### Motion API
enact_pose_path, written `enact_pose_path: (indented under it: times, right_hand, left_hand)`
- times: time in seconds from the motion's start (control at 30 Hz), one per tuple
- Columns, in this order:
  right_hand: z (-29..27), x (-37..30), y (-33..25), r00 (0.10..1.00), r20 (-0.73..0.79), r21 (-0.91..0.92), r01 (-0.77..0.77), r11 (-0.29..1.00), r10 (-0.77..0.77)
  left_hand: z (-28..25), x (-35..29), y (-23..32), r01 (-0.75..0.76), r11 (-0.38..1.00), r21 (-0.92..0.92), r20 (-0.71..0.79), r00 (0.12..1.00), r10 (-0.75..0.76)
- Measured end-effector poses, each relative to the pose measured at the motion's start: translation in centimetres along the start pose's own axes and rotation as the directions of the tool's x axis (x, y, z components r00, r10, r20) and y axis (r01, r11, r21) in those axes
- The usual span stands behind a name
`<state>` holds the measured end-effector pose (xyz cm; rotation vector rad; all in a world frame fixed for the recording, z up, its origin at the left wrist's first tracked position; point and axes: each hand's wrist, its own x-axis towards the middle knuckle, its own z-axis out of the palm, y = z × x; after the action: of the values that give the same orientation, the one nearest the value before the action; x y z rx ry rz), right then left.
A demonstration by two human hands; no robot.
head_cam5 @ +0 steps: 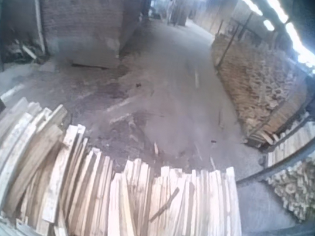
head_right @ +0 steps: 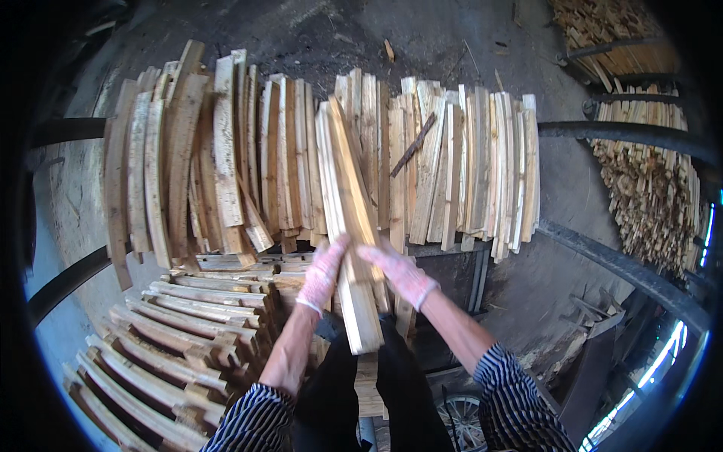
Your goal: The person repeatedly picks up small wooden planks from a large pile and stacks them onto a wooden pallet. They arrange the planks in neat rows, building up the stack layer by layer.
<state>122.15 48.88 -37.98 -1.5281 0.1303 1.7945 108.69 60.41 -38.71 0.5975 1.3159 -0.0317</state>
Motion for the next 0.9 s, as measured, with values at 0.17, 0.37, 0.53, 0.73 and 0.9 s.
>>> enact_pose_path:
  times: [0.17, 0.37, 0.53, 0.73, 0.9]
  right_hand:
    - [1.1, -3.6, 2.1, 0.994, -0.055, 0.413, -0.066, 0.908, 0.097]
    - [5.4, -16.3, -4.3, 0.997, -0.054, 0.138, 0.054, 0.989, -0.047]
    - [7.3, -24.8, -9.3, 0.969, 0.228, 0.451, -0.019, 0.892, -0.094]
    - [10.9, -24.2, -12.8, 0.949, 0.237, 0.295, 0.132, 0.946, -0.207]
    - [20.3, -33.4, -16.5, 0.853, 0.471, -0.031, 0.271, 0.962, -0.225]
  left_hand:
    - [2.9, -3.8, 2.0, -0.019, 0.989, 0.146, 0.021, 1.000, 0.016]
    - [2.6, -15.5, 4.8, -0.087, 0.996, -0.015, 0.037, 0.996, 0.087]
    - [2.9, -30.5, 2.9, -0.336, 0.934, 0.117, 0.052, 0.942, 0.332]
    - [2.6, -38.9, 5.2, -0.472, 0.772, 0.426, -0.125, 0.814, 0.567]
    - [-2.5, -44.0, 8.6, -0.806, 0.590, -0.052, -0.402, 0.557, 0.726]
